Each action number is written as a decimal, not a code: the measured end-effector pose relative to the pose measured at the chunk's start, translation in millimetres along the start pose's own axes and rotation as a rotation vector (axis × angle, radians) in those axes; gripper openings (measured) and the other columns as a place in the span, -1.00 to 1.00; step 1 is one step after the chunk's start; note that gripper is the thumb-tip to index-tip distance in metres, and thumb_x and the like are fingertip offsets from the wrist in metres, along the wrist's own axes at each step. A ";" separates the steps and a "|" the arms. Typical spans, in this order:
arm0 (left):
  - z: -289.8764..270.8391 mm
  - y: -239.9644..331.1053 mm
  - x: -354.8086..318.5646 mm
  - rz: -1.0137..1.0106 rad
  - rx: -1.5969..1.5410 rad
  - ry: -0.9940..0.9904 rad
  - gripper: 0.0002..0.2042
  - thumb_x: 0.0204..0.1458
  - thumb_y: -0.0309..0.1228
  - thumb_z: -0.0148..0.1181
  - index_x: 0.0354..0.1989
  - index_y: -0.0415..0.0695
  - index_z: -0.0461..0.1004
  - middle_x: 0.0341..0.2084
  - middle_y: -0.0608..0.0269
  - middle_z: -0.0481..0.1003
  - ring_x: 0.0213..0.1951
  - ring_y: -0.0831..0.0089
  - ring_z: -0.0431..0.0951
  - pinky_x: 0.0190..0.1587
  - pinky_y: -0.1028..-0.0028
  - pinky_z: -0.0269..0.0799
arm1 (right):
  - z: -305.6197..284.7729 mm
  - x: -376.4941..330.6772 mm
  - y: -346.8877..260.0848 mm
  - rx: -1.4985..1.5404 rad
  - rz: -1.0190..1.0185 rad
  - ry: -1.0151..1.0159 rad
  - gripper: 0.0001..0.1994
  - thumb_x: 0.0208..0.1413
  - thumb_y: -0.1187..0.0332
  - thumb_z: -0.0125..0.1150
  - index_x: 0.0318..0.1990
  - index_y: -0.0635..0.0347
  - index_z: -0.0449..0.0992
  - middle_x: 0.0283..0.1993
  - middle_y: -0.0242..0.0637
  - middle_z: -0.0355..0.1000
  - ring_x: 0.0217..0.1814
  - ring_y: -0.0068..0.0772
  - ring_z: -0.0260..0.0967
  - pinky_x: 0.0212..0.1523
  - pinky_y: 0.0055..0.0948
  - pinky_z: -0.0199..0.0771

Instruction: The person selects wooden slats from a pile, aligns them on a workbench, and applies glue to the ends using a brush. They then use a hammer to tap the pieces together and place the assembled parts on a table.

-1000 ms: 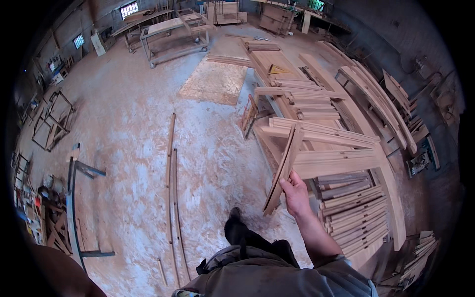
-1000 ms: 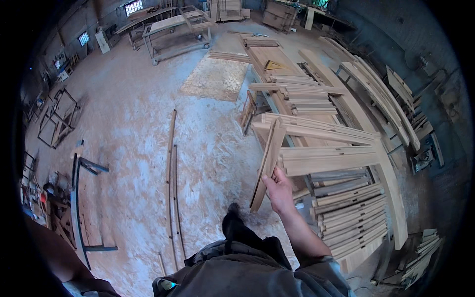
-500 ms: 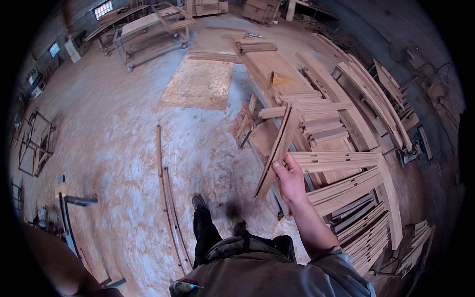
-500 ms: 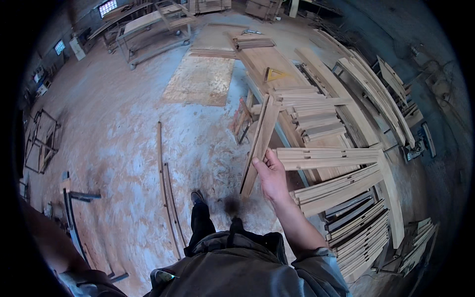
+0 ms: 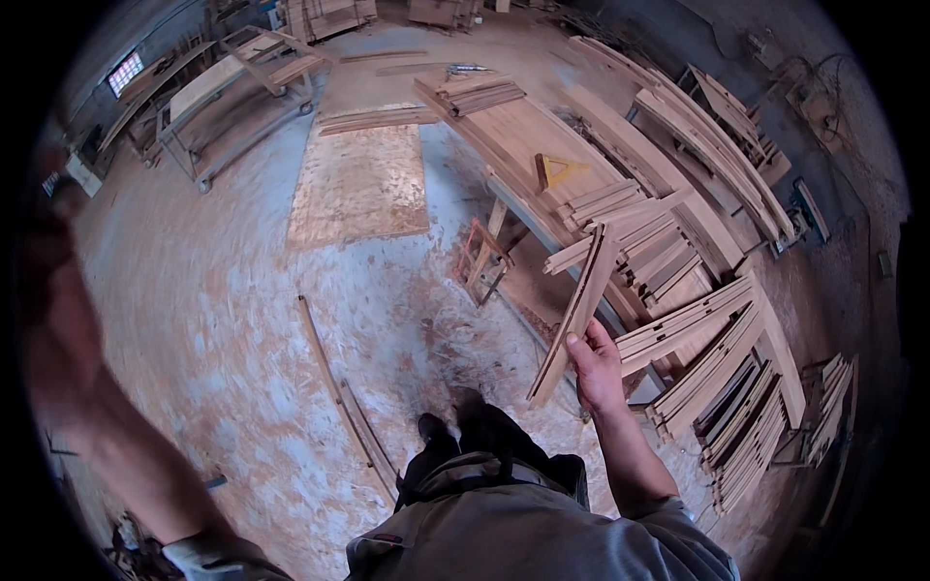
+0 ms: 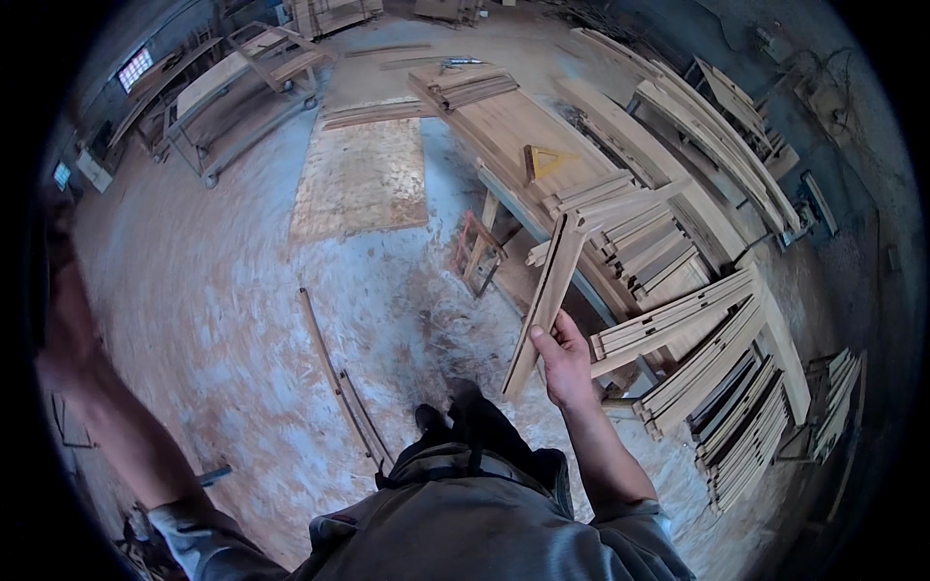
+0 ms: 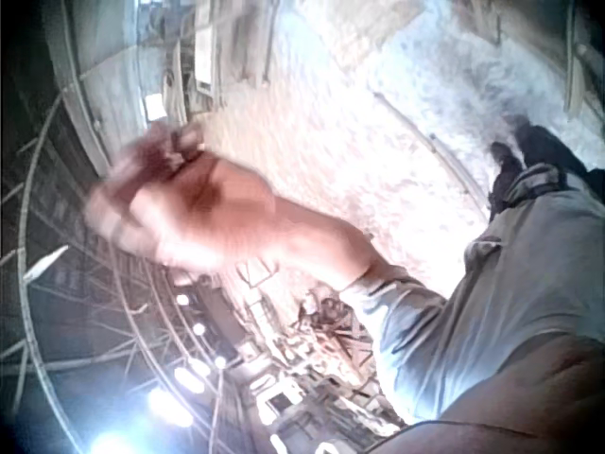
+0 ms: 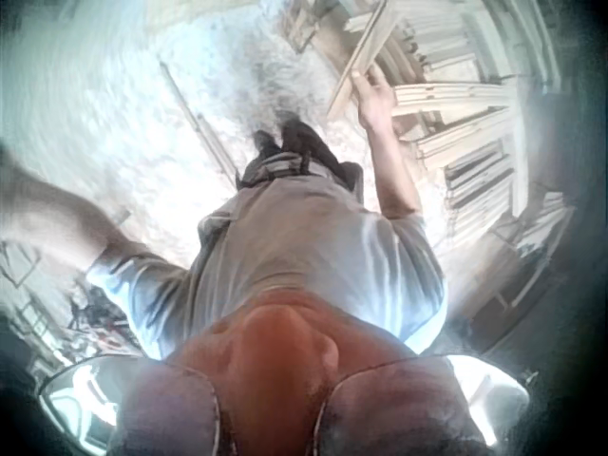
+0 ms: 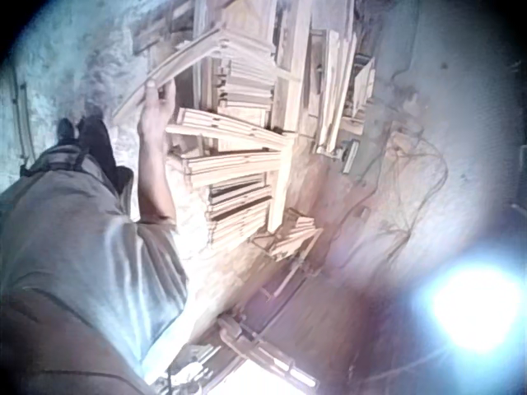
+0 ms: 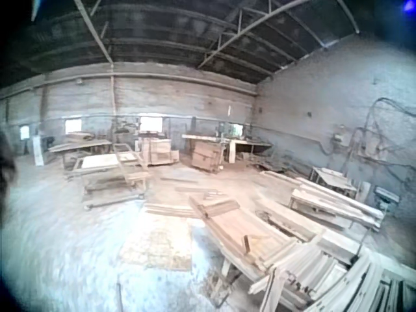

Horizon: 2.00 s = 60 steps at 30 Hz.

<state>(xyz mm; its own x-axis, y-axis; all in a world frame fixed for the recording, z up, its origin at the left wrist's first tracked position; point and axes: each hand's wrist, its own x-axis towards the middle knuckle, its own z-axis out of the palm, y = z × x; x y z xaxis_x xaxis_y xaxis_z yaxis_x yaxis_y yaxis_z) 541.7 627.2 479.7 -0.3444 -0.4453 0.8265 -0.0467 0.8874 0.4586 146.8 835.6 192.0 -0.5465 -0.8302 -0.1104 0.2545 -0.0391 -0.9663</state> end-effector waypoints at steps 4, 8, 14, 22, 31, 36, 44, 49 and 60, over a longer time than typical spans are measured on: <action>101.4 -122.3 -24.5 -0.441 -0.291 0.124 -0.69 0.12 -0.29 0.08 -0.07 -0.25 0.41 -0.32 0.20 0.49 -0.31 0.52 0.48 -0.28 0.56 0.36 | -5.4 21.7 4.5 -0.030 -0.005 0.133 -0.63 0.14 0.51 0.08 0.13 0.29 0.32 -0.10 -0.41 0.40 -0.11 -0.65 0.28 -0.01 -0.60 0.27; 185.5 -198.2 -94.8 -1.019 -0.423 0.079 -0.70 0.10 -0.28 0.14 -0.09 -0.22 0.44 -0.42 0.29 0.50 -0.42 0.56 0.50 -0.42 0.56 0.40 | 16.9 66.7 5.4 0.010 -0.033 0.168 -0.63 0.14 0.51 0.06 0.12 0.27 0.32 -0.10 -0.42 0.40 -0.10 -0.65 0.29 -0.02 -0.59 0.28; 266.8 -295.3 -114.3 -1.333 -0.449 -0.130 -0.75 0.13 -0.34 0.09 -0.06 -0.17 0.38 -0.39 0.28 0.47 -0.41 0.53 0.50 -0.42 0.55 0.42 | 24.6 146.5 0.2 0.027 -0.122 0.257 -0.61 0.13 0.51 0.04 0.14 0.28 0.30 -0.10 -0.41 0.39 -0.11 -0.65 0.29 -0.04 -0.60 0.30; 329.0 -409.6 -50.0 -1.504 -0.549 -0.071 -0.74 0.10 -0.26 0.14 -0.11 -0.13 0.39 -0.36 0.28 0.45 -0.33 0.47 0.48 -0.33 0.49 0.42 | 19.6 235.8 -25.5 -0.084 -0.196 0.393 -0.61 0.14 0.51 0.06 0.15 0.30 0.29 -0.08 -0.38 0.40 -0.11 -0.63 0.31 -0.08 -0.59 0.30; 481.0 -582.0 -4.8 -1.696 -0.831 -0.081 -0.72 0.05 -0.21 0.21 -0.22 -0.13 0.37 -0.39 0.30 0.40 -0.39 0.43 0.41 -0.30 0.41 0.40 | 6.6 239.3 -12.9 -0.095 -0.226 0.835 -0.66 0.15 0.49 0.01 0.10 0.32 0.31 -0.02 -0.22 0.41 0.06 -0.42 0.32 0.14 -0.41 0.22; 538.1 -648.4 24.9 -1.780 -0.747 -0.169 -0.57 -0.01 -0.10 0.26 -0.16 -0.19 0.35 -0.31 0.26 0.39 -0.31 0.40 0.39 -0.12 0.32 0.39 | 47.7 253.1 -6.8 -0.077 -0.240 1.057 -0.66 0.17 0.47 0.01 0.11 0.33 0.29 -0.03 -0.18 0.40 0.04 -0.38 0.33 0.12 -0.37 0.26; 586.0 -684.4 37.0 -1.830 -0.881 -0.276 -0.53 -0.03 -0.08 0.27 -0.07 -0.13 0.35 -0.14 0.25 0.33 -0.14 0.37 0.33 0.06 0.29 0.24 | 119.6 301.4 2.1 -0.112 -0.138 1.245 -0.71 0.18 0.43 0.05 0.03 0.35 0.34 -0.07 -0.17 0.41 -0.04 -0.40 0.35 0.05 -0.39 0.31; 597.5 -702.6 40.2 -1.845 -0.902 -0.274 -0.64 -0.03 -0.15 0.29 -0.18 -0.09 0.40 -0.26 0.32 0.36 -0.20 0.41 0.34 -0.01 0.36 0.24 | 142.9 320.2 9.0 -0.148 -0.115 1.222 -0.72 0.17 0.46 0.04 0.02 0.36 0.36 -0.09 -0.18 0.42 -0.06 -0.41 0.35 0.02 -0.40 0.31; 593.1 -701.1 25.2 -1.761 -0.902 -0.362 -0.76 -0.08 -0.32 0.33 -0.25 0.00 0.42 -0.38 0.43 0.42 -0.33 0.52 0.38 -0.17 0.47 0.26 | 168.0 345.7 10.5 -0.199 -0.053 1.235 -0.69 0.14 0.39 0.10 0.01 0.32 0.36 -0.09 -0.20 0.42 -0.06 -0.43 0.34 0.03 -0.42 0.30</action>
<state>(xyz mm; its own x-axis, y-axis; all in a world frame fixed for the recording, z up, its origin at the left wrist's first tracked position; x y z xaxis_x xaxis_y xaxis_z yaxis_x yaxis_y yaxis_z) 9.7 64.6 -14.6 -0.5982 -0.4521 -0.6616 -0.1253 -0.7627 0.6345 94.6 454.7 182.9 -0.9620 0.2498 -0.1099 0.1429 0.1177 -0.9827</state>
